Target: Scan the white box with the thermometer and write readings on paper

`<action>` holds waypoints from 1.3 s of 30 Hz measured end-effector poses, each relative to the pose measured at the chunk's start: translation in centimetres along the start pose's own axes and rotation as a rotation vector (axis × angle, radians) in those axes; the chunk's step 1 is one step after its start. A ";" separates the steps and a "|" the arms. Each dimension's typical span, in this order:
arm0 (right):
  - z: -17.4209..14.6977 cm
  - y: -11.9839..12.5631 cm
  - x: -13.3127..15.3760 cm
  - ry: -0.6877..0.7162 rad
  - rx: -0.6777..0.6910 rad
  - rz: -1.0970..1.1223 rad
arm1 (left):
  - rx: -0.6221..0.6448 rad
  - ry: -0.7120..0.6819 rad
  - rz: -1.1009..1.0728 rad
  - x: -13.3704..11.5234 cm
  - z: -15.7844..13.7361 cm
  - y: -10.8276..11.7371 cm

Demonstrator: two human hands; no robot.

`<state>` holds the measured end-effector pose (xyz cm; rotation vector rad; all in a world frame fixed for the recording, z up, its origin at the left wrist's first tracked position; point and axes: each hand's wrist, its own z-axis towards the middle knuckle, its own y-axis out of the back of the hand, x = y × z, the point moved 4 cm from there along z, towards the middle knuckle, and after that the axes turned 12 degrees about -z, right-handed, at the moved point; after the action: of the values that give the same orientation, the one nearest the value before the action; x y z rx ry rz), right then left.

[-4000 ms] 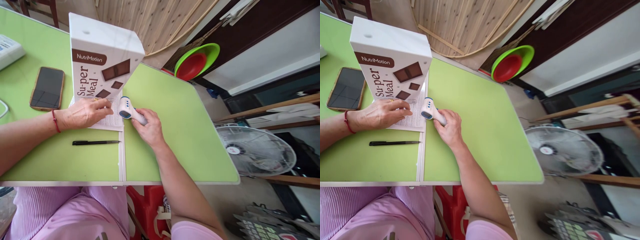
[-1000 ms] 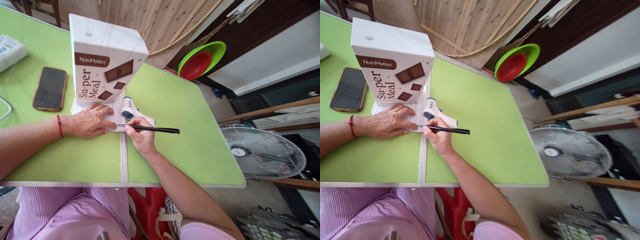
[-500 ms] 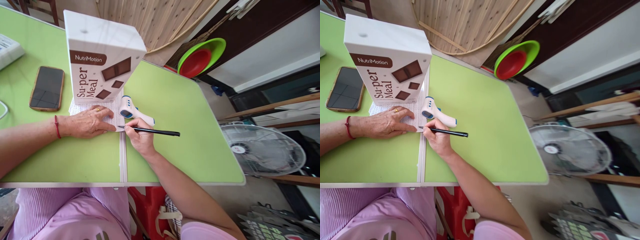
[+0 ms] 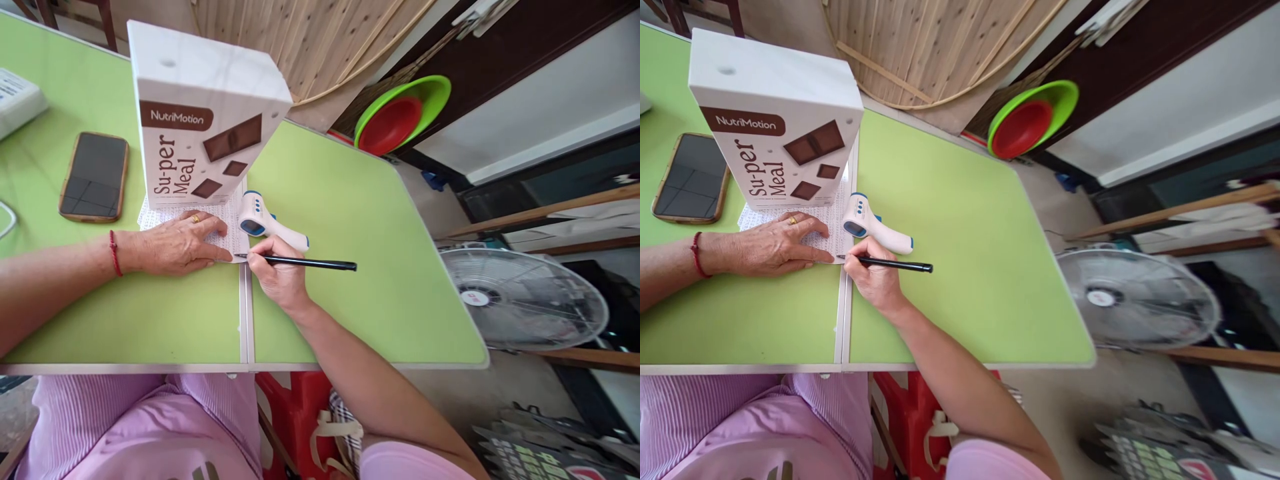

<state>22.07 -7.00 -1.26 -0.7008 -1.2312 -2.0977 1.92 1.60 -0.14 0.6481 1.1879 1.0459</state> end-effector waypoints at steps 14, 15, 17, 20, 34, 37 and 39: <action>-0.1 0.0 -0.1 0.027 -0.009 -0.018 | 0.015 0.007 0.031 -0.1 0.0 -0.1; -0.1 0.0 -0.1 0.031 -0.011 -0.017 | 0.017 0.006 0.032 -0.1 0.0 -0.1; 0.0 0.0 -0.1 0.027 -0.018 -0.022 | 0.018 0.005 0.038 0.0 0.0 -0.1; 0.0 0.1 -0.1 0.009 -0.038 -0.042 | 0.012 0.004 0.041 0.0 0.0 -0.1; 0.0 0.1 0.0 -0.004 -0.026 -0.057 | 0.041 0.025 0.020 0.0 0.1 0.0; 0.0 0.1 0.1 -0.013 -0.018 -0.044 | 0.039 0.033 0.019 0.0 0.1 0.0; -0.1 0.1 0.0 -0.016 -0.021 -0.033 | 0.038 0.032 0.018 0.0 0.1 0.0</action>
<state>22.17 -7.14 -1.27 -0.7127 -1.2393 -2.1384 2.01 1.62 -0.14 0.6756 1.2344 1.0543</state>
